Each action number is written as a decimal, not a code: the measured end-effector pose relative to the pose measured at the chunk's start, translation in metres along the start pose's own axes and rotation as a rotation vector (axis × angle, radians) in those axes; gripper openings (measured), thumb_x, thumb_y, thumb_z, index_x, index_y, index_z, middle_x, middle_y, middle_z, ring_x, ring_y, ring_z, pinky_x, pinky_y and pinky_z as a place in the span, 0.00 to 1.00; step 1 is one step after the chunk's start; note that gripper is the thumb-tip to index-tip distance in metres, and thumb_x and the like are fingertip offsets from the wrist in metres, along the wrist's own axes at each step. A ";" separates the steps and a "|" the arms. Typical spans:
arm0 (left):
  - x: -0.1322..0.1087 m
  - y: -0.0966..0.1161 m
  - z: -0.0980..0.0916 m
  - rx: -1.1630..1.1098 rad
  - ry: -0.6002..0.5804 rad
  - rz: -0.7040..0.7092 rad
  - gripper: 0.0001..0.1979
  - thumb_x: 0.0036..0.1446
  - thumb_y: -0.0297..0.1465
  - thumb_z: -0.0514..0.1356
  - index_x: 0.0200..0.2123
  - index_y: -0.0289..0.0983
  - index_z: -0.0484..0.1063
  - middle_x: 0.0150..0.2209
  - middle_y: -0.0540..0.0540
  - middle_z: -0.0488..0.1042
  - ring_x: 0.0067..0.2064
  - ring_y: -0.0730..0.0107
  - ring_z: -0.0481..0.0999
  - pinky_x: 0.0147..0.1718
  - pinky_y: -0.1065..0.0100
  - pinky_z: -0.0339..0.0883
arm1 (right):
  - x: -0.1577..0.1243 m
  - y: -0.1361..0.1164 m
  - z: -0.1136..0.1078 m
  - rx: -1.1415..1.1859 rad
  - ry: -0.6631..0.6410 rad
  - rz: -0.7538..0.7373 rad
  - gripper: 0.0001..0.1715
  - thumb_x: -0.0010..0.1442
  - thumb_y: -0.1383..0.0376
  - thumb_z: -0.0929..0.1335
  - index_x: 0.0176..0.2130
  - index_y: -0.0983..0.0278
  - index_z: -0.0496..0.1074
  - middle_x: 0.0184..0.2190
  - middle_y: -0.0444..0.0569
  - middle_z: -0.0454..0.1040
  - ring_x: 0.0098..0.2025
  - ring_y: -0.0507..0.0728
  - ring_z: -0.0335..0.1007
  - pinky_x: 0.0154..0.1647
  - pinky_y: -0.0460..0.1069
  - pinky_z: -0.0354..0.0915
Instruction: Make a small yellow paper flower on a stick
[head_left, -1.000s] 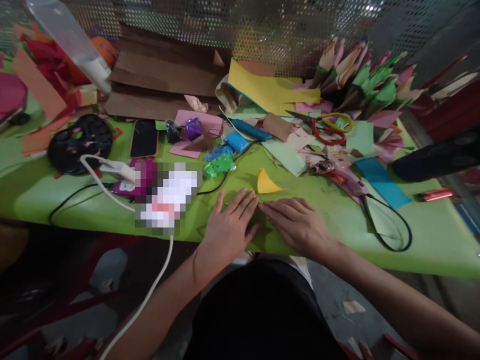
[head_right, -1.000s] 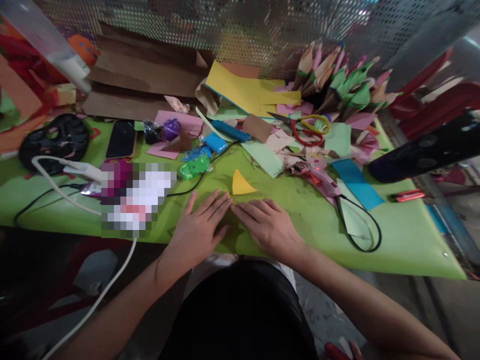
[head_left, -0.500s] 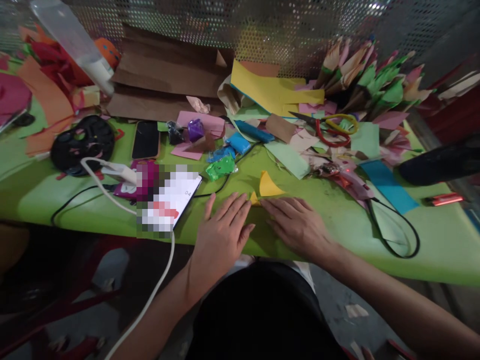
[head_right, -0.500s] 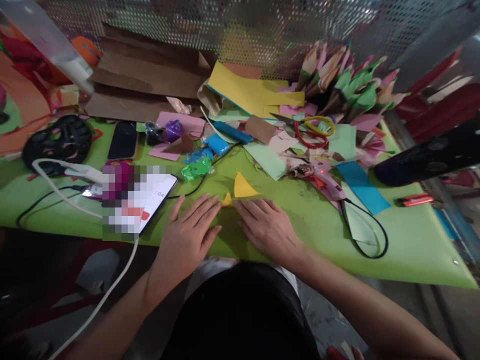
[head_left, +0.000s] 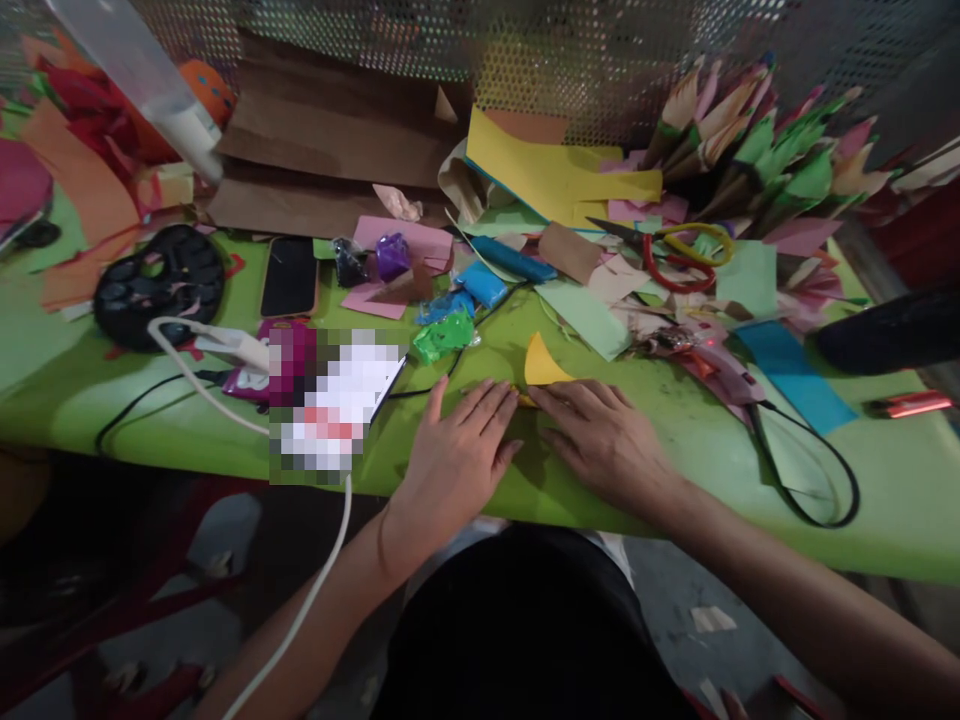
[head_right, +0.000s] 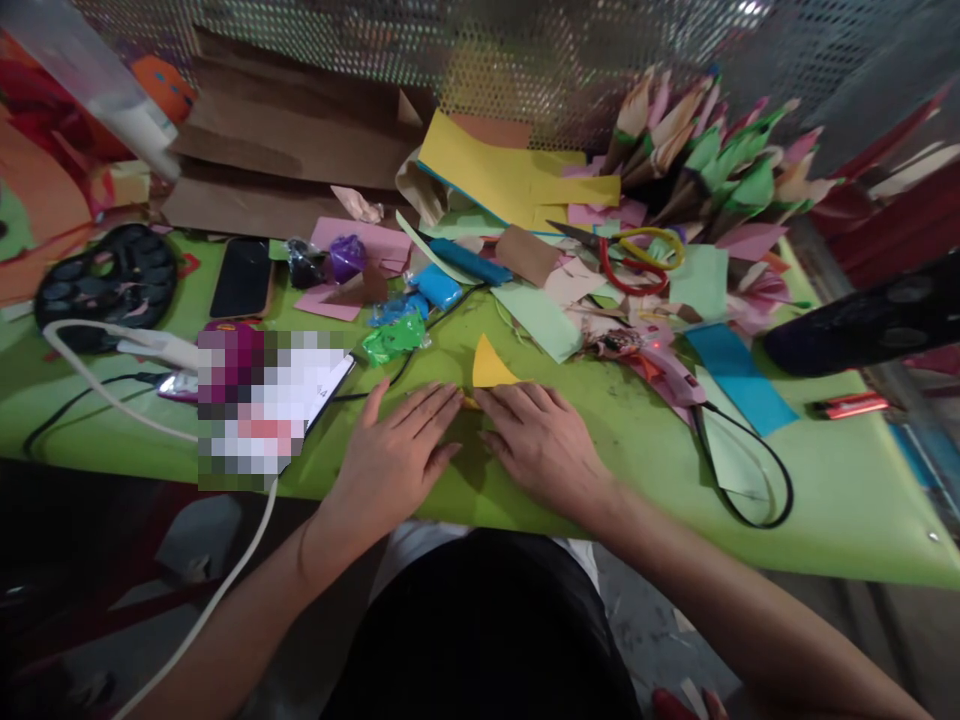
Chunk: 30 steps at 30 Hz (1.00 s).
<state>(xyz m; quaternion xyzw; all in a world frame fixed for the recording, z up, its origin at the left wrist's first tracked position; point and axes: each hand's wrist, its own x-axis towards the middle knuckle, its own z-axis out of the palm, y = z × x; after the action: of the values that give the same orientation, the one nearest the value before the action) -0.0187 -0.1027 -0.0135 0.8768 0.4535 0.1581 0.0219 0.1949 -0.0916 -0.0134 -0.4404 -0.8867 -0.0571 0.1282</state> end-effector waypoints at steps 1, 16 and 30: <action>0.001 0.000 0.000 0.002 -0.001 0.002 0.22 0.71 0.35 0.51 0.64 0.37 0.67 0.63 0.42 0.72 0.64 0.58 0.71 0.69 0.45 0.49 | -0.001 0.000 0.000 0.001 0.004 0.008 0.21 0.69 0.64 0.65 0.58 0.68 0.72 0.48 0.56 0.79 0.48 0.62 0.71 0.46 0.54 0.64; 0.010 -0.005 0.009 0.040 0.034 0.031 0.22 0.71 0.35 0.51 0.63 0.35 0.67 0.63 0.41 0.71 0.65 0.58 0.70 0.69 0.43 0.47 | 0.003 -0.003 -0.002 -0.013 -0.027 0.004 0.20 0.69 0.64 0.64 0.57 0.68 0.73 0.47 0.56 0.79 0.47 0.62 0.71 0.47 0.54 0.63; 0.006 0.002 0.004 0.061 -0.020 0.021 0.22 0.71 0.34 0.50 0.64 0.35 0.66 0.64 0.41 0.70 0.67 0.58 0.66 0.69 0.42 0.49 | 0.000 -0.006 -0.005 -0.048 -0.017 -0.032 0.20 0.68 0.64 0.64 0.56 0.68 0.72 0.44 0.57 0.79 0.44 0.63 0.70 0.43 0.56 0.63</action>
<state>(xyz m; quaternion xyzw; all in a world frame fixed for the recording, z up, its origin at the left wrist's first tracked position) -0.0124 -0.0988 -0.0153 0.8832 0.4488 0.1358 -0.0017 0.1914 -0.0964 -0.0081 -0.4296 -0.8931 -0.0764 0.1091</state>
